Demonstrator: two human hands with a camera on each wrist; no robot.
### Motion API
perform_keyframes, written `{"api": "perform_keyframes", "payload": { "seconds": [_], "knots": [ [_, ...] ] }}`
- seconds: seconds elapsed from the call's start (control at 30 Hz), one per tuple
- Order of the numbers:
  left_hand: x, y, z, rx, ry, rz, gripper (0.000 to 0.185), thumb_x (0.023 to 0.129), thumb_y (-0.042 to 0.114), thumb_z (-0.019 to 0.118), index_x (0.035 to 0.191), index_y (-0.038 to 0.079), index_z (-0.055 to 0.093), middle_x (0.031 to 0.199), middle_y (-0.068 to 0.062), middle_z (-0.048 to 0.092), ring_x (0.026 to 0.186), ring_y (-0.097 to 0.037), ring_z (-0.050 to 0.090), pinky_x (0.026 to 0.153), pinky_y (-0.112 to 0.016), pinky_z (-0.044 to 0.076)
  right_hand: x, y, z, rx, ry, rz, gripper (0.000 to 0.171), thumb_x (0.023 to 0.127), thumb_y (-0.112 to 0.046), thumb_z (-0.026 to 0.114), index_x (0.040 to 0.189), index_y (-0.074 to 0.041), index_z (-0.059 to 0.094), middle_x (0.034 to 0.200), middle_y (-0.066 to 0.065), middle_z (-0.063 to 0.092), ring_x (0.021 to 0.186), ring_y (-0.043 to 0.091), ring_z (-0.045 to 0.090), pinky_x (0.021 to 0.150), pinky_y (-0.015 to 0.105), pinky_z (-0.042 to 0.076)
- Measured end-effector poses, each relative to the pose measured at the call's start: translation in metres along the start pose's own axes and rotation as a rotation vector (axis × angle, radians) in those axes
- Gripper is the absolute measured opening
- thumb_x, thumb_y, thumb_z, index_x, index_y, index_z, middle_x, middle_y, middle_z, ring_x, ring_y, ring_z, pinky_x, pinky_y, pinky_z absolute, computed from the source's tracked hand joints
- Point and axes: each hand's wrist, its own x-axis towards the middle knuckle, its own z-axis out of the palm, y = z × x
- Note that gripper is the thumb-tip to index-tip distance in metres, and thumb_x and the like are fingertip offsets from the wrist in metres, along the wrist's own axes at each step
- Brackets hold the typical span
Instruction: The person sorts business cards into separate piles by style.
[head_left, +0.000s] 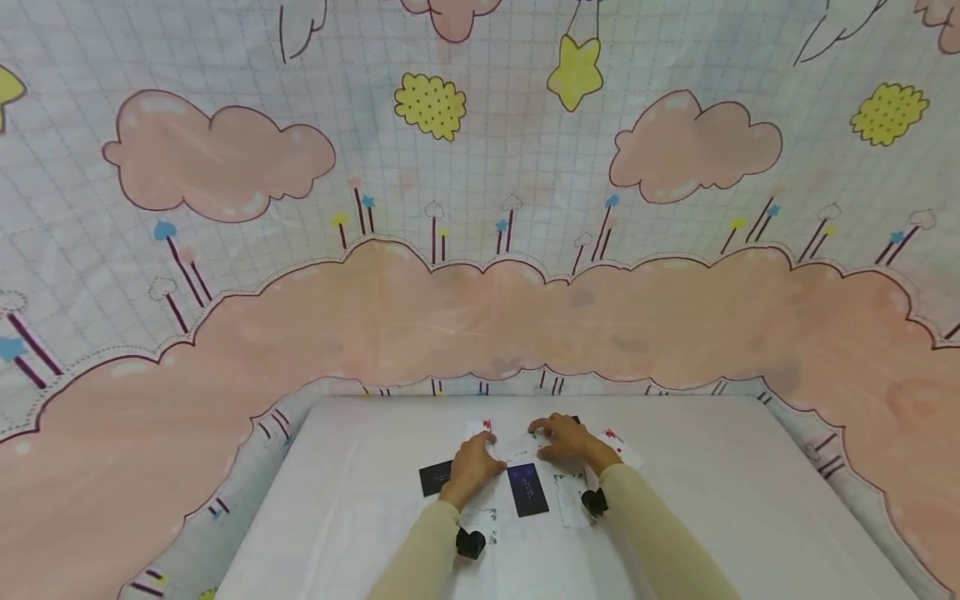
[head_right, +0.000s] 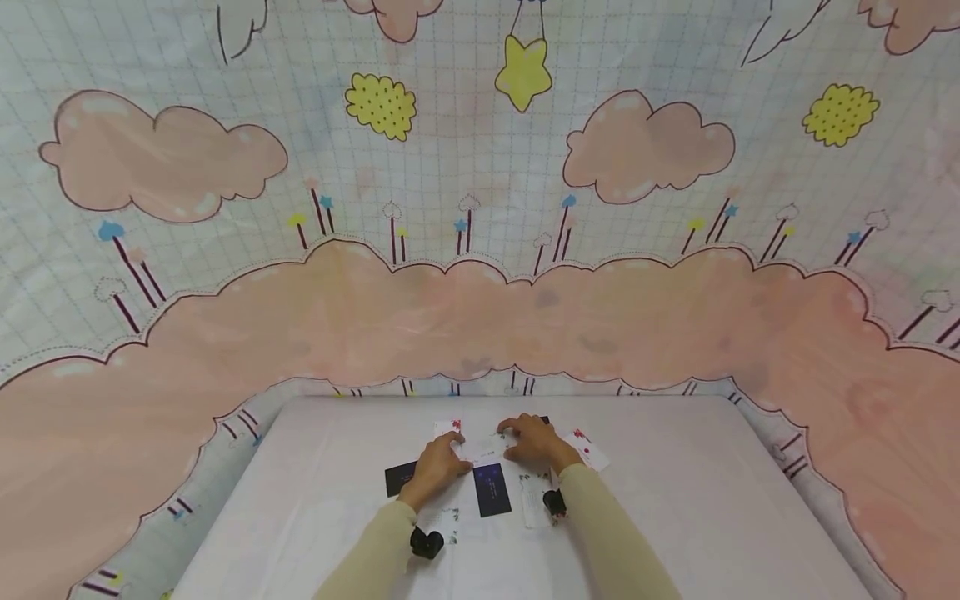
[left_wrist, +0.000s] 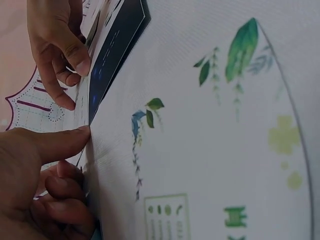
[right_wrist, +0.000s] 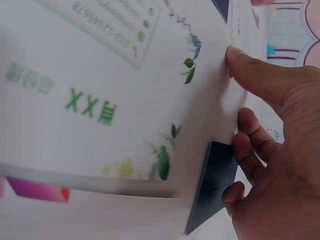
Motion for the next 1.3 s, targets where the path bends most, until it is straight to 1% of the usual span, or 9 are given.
{"api": "perform_keyframes", "payload": {
  "seconds": [0.1, 0.17, 0.27, 0.4, 0.53, 0.73, 0.93, 1.13, 1.3],
  "knots": [
    [0.0, 0.001, -0.003, -0.003, -0.002, 0.005, 0.045, 0.072, 0.017, 0.085, 0.111, 0.009, 0.064, 0.107, -0.015, 0.07, 0.08, -0.025, 0.056, 0.076, -0.044, 0.048, 0.002, -0.004, -0.002, -0.016, -0.017, -0.006, 0.044, 0.084, -0.024, 0.077, 0.126, -0.027, 0.063, 0.108, 0.005, 0.059, 0.102, 0.025, 0.054, 0.098, 0.057, 0.041],
    [0.0, -0.001, -0.003, -0.007, -0.003, 0.012, 0.045, 0.072, 0.017, 0.085, 0.111, 0.009, 0.063, 0.105, -0.014, 0.069, 0.079, -0.025, 0.054, 0.074, -0.042, 0.046, 0.002, -0.005, -0.002, -0.025, -0.022, -0.003, 0.046, 0.083, -0.024, 0.077, 0.128, -0.026, 0.063, 0.107, 0.005, 0.059, 0.102, 0.025, 0.054, 0.098, 0.056, 0.04],
    [0.0, -0.004, -0.002, -0.007, 0.003, 0.035, 0.045, 0.072, 0.017, 0.085, 0.111, 0.01, 0.063, 0.096, -0.011, 0.069, 0.075, -0.023, 0.053, 0.069, -0.039, 0.044, 0.002, -0.006, -0.001, -0.029, -0.015, 0.003, 0.047, 0.083, -0.025, 0.077, 0.128, -0.027, 0.063, 0.108, 0.006, 0.06, 0.102, 0.026, 0.054, 0.098, 0.055, 0.041],
    [0.0, -0.007, -0.001, 0.005, 0.024, 0.093, 0.045, 0.07, 0.016, 0.085, 0.109, 0.009, 0.063, 0.086, -0.006, 0.064, 0.073, -0.02, 0.053, 0.066, -0.036, 0.043, -0.001, -0.006, 0.001, -0.015, 0.005, 0.025, 0.046, 0.084, -0.025, 0.077, 0.127, -0.029, 0.063, 0.109, 0.006, 0.06, 0.103, 0.027, 0.054, 0.098, 0.056, 0.041],
    [-0.002, -0.003, -0.004, -0.01, 0.035, 0.162, 0.048, 0.068, 0.013, 0.085, 0.11, 0.007, 0.062, 0.09, -0.008, 0.065, 0.078, -0.021, 0.056, 0.071, -0.039, 0.046, -0.005, -0.007, 0.001, 0.002, 0.031, 0.052, 0.045, 0.084, -0.026, 0.077, 0.126, -0.032, 0.064, 0.111, 0.006, 0.06, 0.105, 0.028, 0.054, 0.098, 0.056, 0.042],
    [-0.003, 0.002, -0.006, -0.012, 0.01, 0.188, 0.055, 0.068, 0.008, 0.082, 0.118, 0.003, 0.06, 0.085, -0.004, 0.065, 0.073, -0.018, 0.054, 0.068, -0.034, 0.044, -0.009, -0.006, 0.001, 0.015, 0.049, 0.086, 0.045, 0.083, -0.029, 0.078, 0.126, -0.033, 0.065, 0.112, 0.004, 0.059, 0.107, 0.028, 0.053, 0.098, 0.055, 0.042],
    [-0.003, 0.004, -0.005, -0.034, 0.033, 0.218, 0.053, 0.071, 0.005, 0.08, 0.119, 0.001, 0.06, 0.086, -0.002, 0.062, 0.075, -0.016, 0.052, 0.072, -0.033, 0.044, -0.008, -0.004, -0.001, -0.022, 0.093, 0.031, 0.047, 0.08, -0.032, 0.08, 0.124, -0.028, 0.066, 0.111, 0.005, 0.062, 0.105, 0.026, 0.053, 0.097, 0.054, 0.042],
    [-0.003, 0.004, -0.007, -0.048, 0.053, 0.224, 0.054, 0.071, 0.007, 0.082, 0.12, 0.004, 0.06, 0.089, 0.0, 0.063, 0.078, -0.014, 0.052, 0.072, -0.031, 0.043, -0.008, -0.007, -0.005, 0.068, 0.14, -0.035, 0.05, 0.077, -0.03, 0.083, 0.123, -0.022, 0.067, 0.11, 0.008, 0.063, 0.101, 0.026, 0.055, 0.092, 0.05, 0.045],
    [-0.005, 0.005, -0.012, -0.037, 0.064, 0.239, 0.057, 0.069, 0.007, 0.082, 0.121, 0.004, 0.06, 0.093, -0.001, 0.066, 0.079, -0.016, 0.054, 0.072, -0.033, 0.044, -0.013, -0.011, -0.009, 0.09, 0.17, -0.061, 0.048, 0.079, -0.031, 0.081, 0.123, -0.02, 0.067, 0.114, 0.008, 0.064, 0.105, 0.027, 0.056, 0.093, 0.051, 0.046]
  ]
}}
